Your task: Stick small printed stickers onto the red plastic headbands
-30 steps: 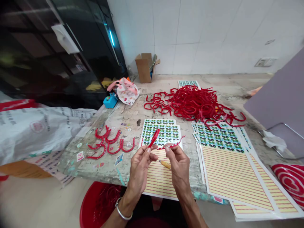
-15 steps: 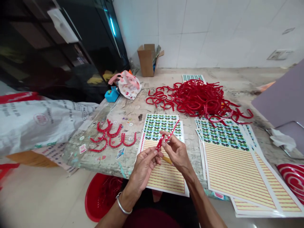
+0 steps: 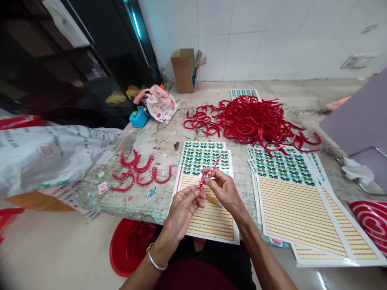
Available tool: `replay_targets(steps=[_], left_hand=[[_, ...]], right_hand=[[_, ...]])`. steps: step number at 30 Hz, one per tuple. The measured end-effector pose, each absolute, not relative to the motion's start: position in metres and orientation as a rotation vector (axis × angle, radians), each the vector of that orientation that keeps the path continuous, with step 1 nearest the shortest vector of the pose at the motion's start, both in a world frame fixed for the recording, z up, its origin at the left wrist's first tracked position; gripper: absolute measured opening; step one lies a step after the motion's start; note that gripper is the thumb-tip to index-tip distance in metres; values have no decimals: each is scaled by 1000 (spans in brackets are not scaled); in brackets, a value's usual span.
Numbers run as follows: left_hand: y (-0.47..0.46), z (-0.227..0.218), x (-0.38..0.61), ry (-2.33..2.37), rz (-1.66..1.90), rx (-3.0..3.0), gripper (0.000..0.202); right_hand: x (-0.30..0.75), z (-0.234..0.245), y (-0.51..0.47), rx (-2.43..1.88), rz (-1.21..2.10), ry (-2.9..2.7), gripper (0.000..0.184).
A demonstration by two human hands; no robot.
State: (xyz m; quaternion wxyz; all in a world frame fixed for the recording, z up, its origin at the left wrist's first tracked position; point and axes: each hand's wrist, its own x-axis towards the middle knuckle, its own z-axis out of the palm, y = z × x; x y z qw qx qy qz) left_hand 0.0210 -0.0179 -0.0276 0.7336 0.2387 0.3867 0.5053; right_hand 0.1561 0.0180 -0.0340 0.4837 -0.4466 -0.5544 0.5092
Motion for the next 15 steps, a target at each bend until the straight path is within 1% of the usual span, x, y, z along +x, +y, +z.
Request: replay_targets(steps=[7, 15], left_hand=[[-17, -27, 22, 876, 1088, 506, 19], [-17, -27, 23, 878, 1078, 505, 17]], right_hand=[[154, -36, 18, -1135, 1196, -1336, 21], [152, -39, 17, -1143, 1145, -1327, 19]])
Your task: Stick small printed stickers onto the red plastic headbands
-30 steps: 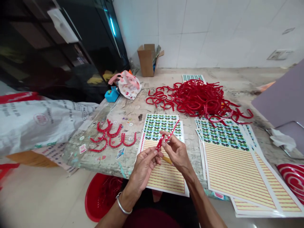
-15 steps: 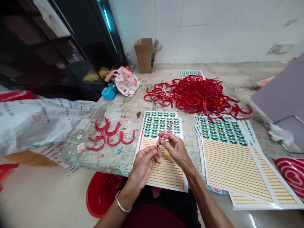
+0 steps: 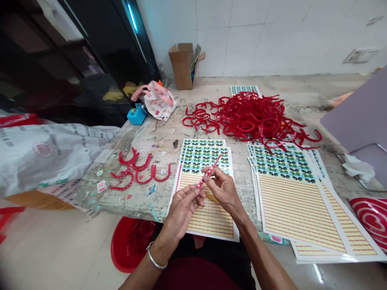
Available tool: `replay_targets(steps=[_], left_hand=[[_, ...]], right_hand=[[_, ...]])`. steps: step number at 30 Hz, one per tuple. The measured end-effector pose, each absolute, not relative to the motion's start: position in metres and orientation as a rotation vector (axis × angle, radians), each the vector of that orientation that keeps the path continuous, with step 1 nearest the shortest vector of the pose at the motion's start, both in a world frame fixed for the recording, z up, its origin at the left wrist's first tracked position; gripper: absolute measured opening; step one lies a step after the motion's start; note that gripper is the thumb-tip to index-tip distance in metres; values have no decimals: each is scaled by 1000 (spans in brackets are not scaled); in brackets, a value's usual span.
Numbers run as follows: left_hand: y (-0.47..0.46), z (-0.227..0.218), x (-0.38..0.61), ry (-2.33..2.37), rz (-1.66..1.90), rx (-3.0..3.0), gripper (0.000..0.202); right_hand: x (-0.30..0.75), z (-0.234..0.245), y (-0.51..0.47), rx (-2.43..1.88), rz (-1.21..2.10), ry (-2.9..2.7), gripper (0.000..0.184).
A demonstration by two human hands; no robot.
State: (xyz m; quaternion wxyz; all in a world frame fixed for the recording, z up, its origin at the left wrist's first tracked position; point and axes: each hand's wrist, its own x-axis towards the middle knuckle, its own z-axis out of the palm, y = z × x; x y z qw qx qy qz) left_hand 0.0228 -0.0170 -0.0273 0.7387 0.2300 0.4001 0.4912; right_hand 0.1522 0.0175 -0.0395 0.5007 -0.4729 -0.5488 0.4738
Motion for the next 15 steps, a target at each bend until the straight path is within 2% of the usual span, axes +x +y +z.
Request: replay_targets(steps=[15], left_hand=[[-19, -29, 26, 877, 1058, 504, 13]], right_hand=[[152, -45, 14, -1120, 1105, -1374, 9]])
